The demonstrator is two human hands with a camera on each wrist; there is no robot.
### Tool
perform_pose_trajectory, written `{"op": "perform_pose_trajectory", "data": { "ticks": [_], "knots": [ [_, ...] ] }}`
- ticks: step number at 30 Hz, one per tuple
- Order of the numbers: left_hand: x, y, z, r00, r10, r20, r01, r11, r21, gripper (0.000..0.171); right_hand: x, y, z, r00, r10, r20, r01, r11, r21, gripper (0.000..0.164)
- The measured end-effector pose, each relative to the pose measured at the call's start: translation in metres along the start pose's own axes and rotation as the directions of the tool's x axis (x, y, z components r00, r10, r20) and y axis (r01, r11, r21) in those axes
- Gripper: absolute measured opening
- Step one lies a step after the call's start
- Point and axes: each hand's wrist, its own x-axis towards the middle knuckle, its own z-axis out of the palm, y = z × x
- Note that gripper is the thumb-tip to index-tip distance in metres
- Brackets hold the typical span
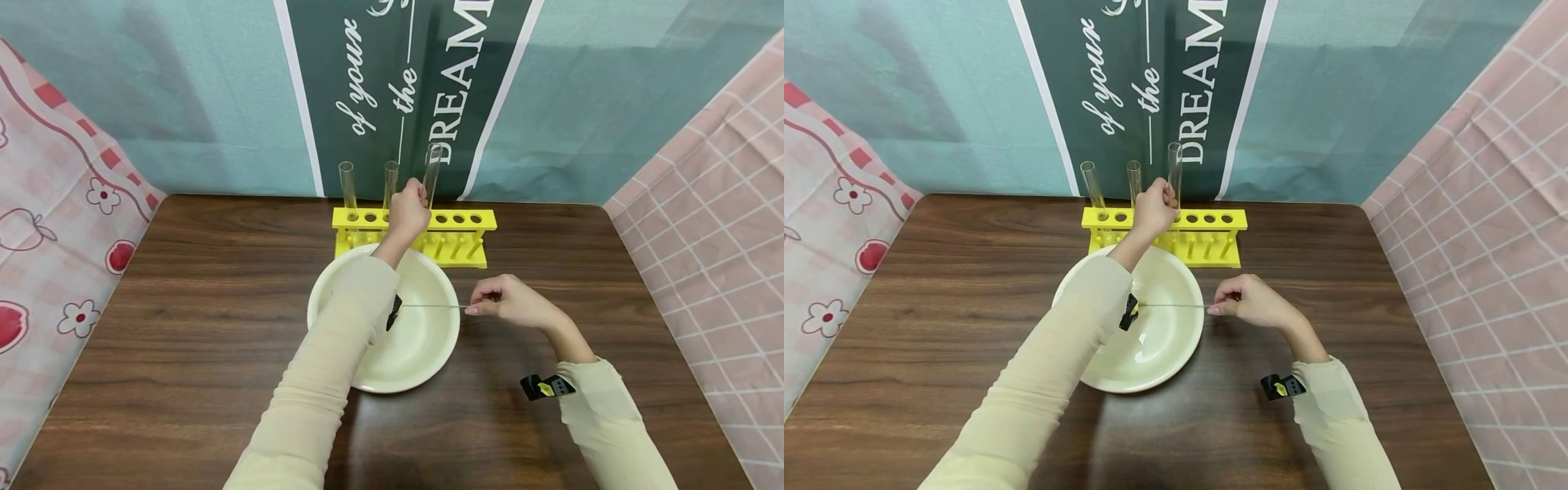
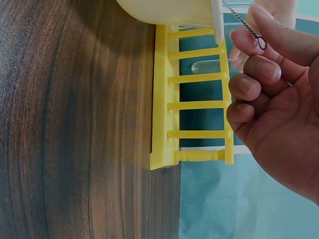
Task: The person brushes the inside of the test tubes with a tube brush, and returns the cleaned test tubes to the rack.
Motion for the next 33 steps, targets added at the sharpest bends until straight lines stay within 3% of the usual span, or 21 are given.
{"op": "perform_pose_trajectory", "data": {
  "ticks": [17, 33],
  "knots": [
    [0.0007, -0.0041, 0.0063, 0.999, -0.018, 0.026, 0.015, 0.993, 0.118, 0.017, 0.0, 0.0019, 0.0, 1.0, -0.012, -0.012, 0.012, 1.0, -0.01, 0.011],
    [0.002, -0.0028, 0.0062, 1.0, -0.008, 0.028, 0.002, 0.979, 0.206, 0.03, -0.0001, 0.0028, -0.0049, 0.999, -0.007, -0.04, 0.007, 1.0, -0.004, 0.012]
  ]
}}
